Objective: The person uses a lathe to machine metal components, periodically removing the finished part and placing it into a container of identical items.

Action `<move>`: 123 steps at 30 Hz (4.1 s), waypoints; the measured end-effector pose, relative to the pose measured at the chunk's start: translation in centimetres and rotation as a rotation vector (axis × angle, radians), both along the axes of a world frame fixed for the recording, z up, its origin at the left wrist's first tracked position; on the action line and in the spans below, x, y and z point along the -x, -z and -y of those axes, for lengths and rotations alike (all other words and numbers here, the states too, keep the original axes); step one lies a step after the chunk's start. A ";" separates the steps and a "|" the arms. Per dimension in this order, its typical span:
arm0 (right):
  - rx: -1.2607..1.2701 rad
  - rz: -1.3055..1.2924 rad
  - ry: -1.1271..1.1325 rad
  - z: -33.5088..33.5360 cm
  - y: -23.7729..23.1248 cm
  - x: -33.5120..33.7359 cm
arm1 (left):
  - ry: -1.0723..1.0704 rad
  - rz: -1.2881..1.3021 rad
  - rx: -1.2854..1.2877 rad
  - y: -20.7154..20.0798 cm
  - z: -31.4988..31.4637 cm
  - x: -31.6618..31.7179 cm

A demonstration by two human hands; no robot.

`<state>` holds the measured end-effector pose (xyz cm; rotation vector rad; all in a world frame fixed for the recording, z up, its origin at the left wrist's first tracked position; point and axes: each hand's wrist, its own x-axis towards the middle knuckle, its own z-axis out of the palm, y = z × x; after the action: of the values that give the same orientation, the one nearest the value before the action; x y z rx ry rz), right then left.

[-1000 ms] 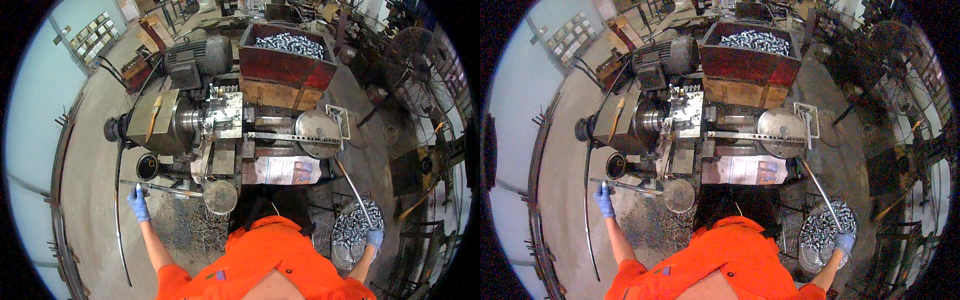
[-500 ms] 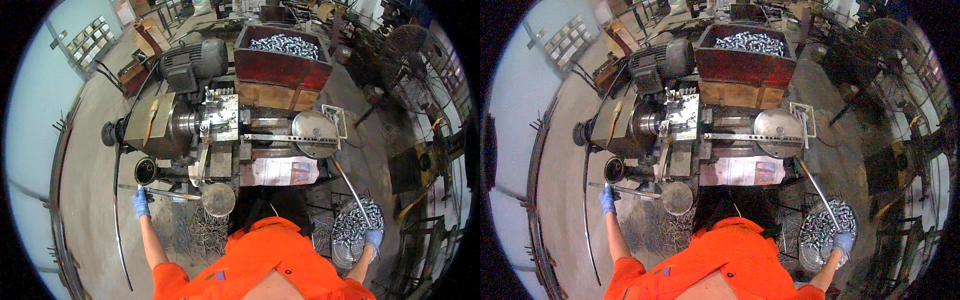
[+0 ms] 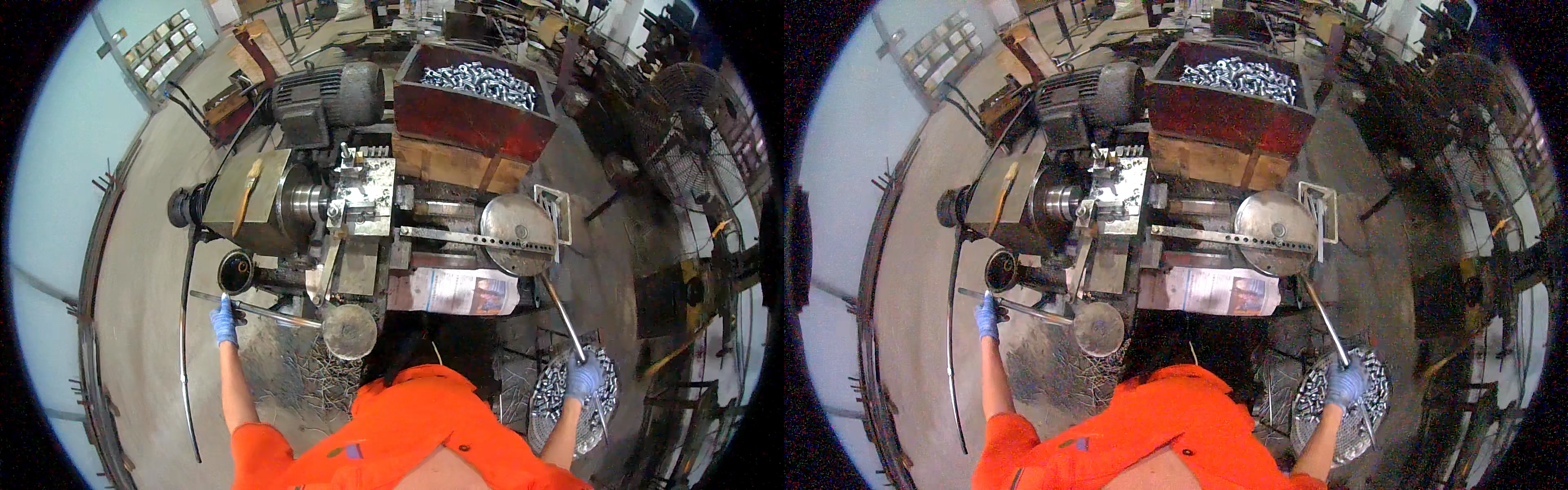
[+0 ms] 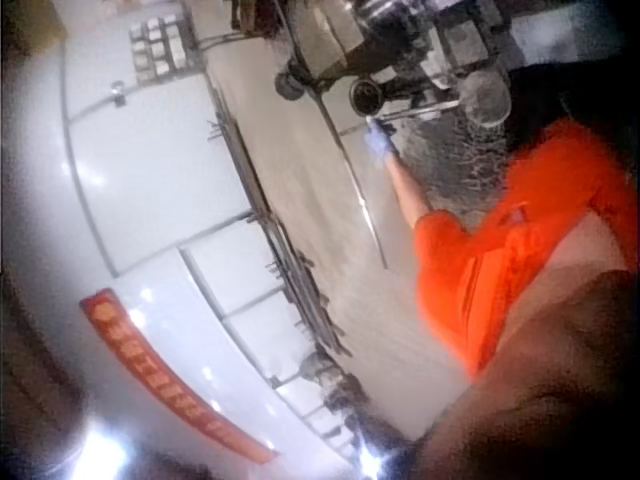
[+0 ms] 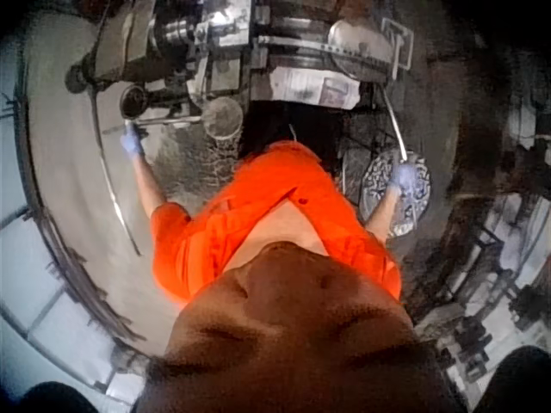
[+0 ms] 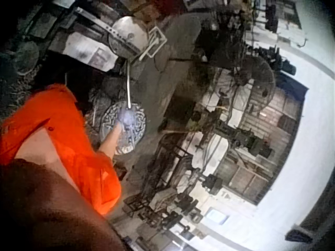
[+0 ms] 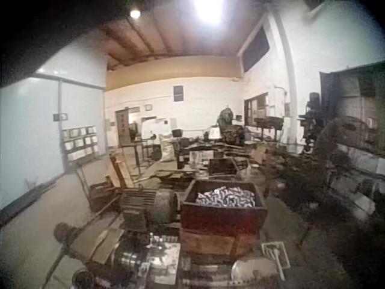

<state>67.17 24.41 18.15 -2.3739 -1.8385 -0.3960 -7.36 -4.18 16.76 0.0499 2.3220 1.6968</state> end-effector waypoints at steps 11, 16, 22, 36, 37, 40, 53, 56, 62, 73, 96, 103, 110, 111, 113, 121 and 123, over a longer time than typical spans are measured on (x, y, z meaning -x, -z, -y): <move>0.229 0.165 0.063 -20.6 -5.4 1.9 | -0.036 0.033 0.095 1.4 -1.5 -0.8; 0.180 0.180 -0.033 -27.5 -5.5 8.8 | 0.046 0.118 0.234 2.2 -0.6 -0.4; -0.159 0.045 -0.637 -23.3 -1.9 9.1 | 0.049 0.107 -0.003 3.5 2.3 -1.5; 0.288 -0.553 -0.383 -7.1 5.1 4.1 | 0.585 -0.683 1.060 11.6 -4.8 -1.7; 0.306 -0.545 -0.414 -6.7 4.8 4.4 | 0.424 -0.557 1.007 12.1 -5.1 -3.0; 0.322 -0.537 -0.429 -6.3 3.7 5.3 | 0.192 -0.340 1.011 13.3 -5.6 -6.6; 0.194 -0.629 -0.586 -5.9 -0.7 8.5 | 0.649 -0.486 1.181 13.6 -2.9 -2.1; 0.115 -0.555 -0.707 -6.4 -3.4 13.3 | 0.542 -0.309 1.052 13.7 -2.1 -3.6; 0.113 -0.630 -1.136 -7.8 -12.7 27.8 | 0.571 -0.280 0.948 9.5 2.5 -1.9; 0.211 -0.625 -1.598 -6.4 -20.8 46.3 | -0.145 -0.678 0.674 -8.5 17.8 3.9; 0.383 0.048 -1.570 -5.5 -14.7 58.5 | -0.271 -0.290 1.064 -7.5 11.7 -10.0; 0.358 -0.017 -1.603 -5.9 -14.1 58.4 | -0.081 -0.279 1.083 -8.6 11.1 -7.9; 0.140 -0.037 -1.567 -4.9 -15.9 57.0 | 0.132 -0.953 0.843 -13.6 3.9 -6.6; 0.082 -0.036 -1.537 -5.0 -16.6 56.2 | 0.197 -0.799 0.618 -14.7 2.4 -6.5; 0.057 -0.116 -1.453 -5.8 -18.8 53.6 | 0.221 -0.865 0.519 -16.8 -0.6 -6.5; -0.530 -0.083 -1.074 -12.9 -29.0 44.2 | 0.310 -1.048 0.478 -18.7 -11.5 -3.5; -0.625 -0.337 -1.267 -12.2 -28.1 41.4 | 0.370 -1.055 0.526 -17.9 -12.5 -3.3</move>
<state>25.76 36.66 46.26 -0.5929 -2.1422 -0.2924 -4.05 8.30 34.61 1.4602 3.0649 0.8842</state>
